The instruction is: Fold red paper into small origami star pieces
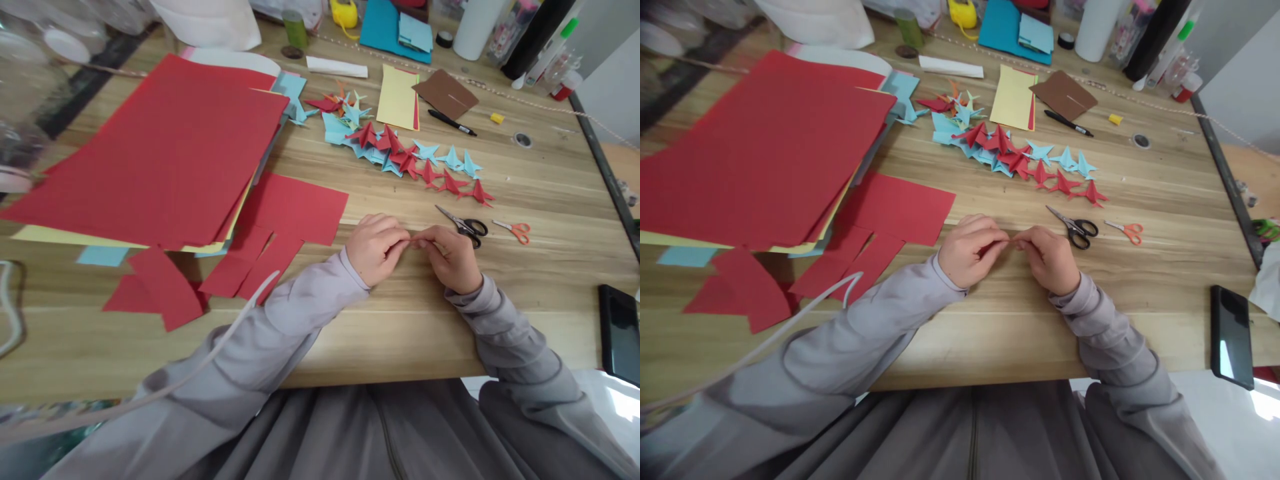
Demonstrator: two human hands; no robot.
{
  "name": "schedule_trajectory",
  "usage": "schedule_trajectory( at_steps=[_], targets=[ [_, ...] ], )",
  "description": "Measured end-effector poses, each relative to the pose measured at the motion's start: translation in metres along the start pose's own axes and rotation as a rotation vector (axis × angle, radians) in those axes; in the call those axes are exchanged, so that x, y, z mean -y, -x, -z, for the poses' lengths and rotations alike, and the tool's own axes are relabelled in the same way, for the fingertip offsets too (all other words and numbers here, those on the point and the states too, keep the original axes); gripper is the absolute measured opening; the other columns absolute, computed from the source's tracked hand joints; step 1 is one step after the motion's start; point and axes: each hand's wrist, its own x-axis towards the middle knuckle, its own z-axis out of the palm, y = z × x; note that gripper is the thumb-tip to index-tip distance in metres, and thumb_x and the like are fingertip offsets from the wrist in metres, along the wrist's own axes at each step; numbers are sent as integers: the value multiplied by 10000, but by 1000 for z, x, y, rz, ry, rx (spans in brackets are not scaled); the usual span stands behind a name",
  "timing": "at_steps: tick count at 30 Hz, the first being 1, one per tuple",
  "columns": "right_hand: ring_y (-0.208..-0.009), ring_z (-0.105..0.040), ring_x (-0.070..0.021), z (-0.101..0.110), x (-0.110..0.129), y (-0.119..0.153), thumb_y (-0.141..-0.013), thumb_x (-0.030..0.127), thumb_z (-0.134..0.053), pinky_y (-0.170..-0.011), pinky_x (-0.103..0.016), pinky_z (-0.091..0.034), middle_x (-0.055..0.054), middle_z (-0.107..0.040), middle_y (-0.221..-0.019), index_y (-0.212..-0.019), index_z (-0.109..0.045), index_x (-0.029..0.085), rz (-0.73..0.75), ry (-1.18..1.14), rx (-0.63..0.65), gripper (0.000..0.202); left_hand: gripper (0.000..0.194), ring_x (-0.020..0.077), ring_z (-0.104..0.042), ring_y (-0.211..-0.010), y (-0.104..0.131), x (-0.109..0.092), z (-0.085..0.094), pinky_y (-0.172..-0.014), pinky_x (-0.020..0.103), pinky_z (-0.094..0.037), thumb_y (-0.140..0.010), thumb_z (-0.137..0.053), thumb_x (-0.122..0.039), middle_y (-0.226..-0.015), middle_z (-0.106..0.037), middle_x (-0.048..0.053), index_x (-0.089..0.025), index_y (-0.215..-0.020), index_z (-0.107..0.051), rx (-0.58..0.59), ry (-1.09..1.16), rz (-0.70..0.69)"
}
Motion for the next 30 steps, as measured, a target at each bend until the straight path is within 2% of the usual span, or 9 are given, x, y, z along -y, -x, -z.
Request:
schedule_trajectory(
  at_steps=[4,8,14,17,19,22,26,28,30],
  targets=[
    [-708,-637,-148,-1,0,1,-874,154,-529,-668,-271,-505,-31,-681,-745,-869,-644,187,-12,6,-16,119,234,172,-539,-698,0,-1,0,-670,317,-410,-897,-460,-219,-722,-616,53,-160,-771,-648,11,4,17],
    [-712,-633,-149,-4,-1,2,-866,167,-557,-658,-267,-504,-33,-676,-766,-862,-632,194,39,33,-34,80,230,169,-534,-690,0,-1,1,-665,313,-407,-895,-459,-215,-719,-617,54,-154,-788,-653,19,11,7],
    [-701,-613,-138,-4,1,2,-876,135,-510,-638,-250,-488,-29,-649,-745,-813,-601,188,38,56,15,122,222,176,-549,-700,0,-3,2,-671,323,-407,-879,-470,-203,-706,-623,50,-160,-747,-643,49,16,0],
    [-688,-608,-137,-3,1,1,-867,141,-521,-633,-253,-485,-24,-641,-721,-794,-599,183,7,43,-5,114,181,179,-573,-711,-1,-4,3,-697,331,-428,-857,-535,-244,-708,-641,49,-156,-750,-652,6,66,64],
    [-666,-602,-138,-2,-1,1,-857,161,-538,-623,-263,-485,-15,-642,-703,-787,-603,188,-48,44,-53,99,164,182,-601,-756,-1,-5,4,-728,329,-457,-841,-577,-278,-776,-674,58,-149,-877,-671,-28,137,127],
    [-653,-604,-143,-1,-5,0,-852,188,-548,-631,-286,-496,-3,-654,-695,-782,-614,199,-137,49,-126,97,256,184,-629,-854,-1,-3,4,-778,322,-488,-833,-586,-263,-934,-699,91,-136,-1047,-647,-67,206,210],
    [-683,-623,-149,0,-7,1,-854,213,-557,-668,-310,-521,-5,-670,-717,-791,-627,203,-154,41,-180,95,209,176,-645,-851,0,1,2,-778,313,-507,-830,-589,-233,-943,-707,94,-135,-1000,-661,-116,213,264],
    [-689,-633,-151,0,-5,1,-846,241,-586,-663,-309,-533,-16,-682,-758,-859,-637,201,-140,21,-184,66,181,176,-651,-843,0,1,1,-773,314,-513,-815,-612,-226,-916,-714,82,-149,-969,-668,-123,224,270],
    [-706,-644,-156,-1,-3,1,-837,271,-617,-666,-312,-544,-31,-692,-811,-953,-637,201,-112,-5,-160,136,165,179,-655,-844,0,-1,1,-773,318,-516,-793,-636,-210,-901,-719,75,-158,-945,-674,-119,236,263]
  ],
)
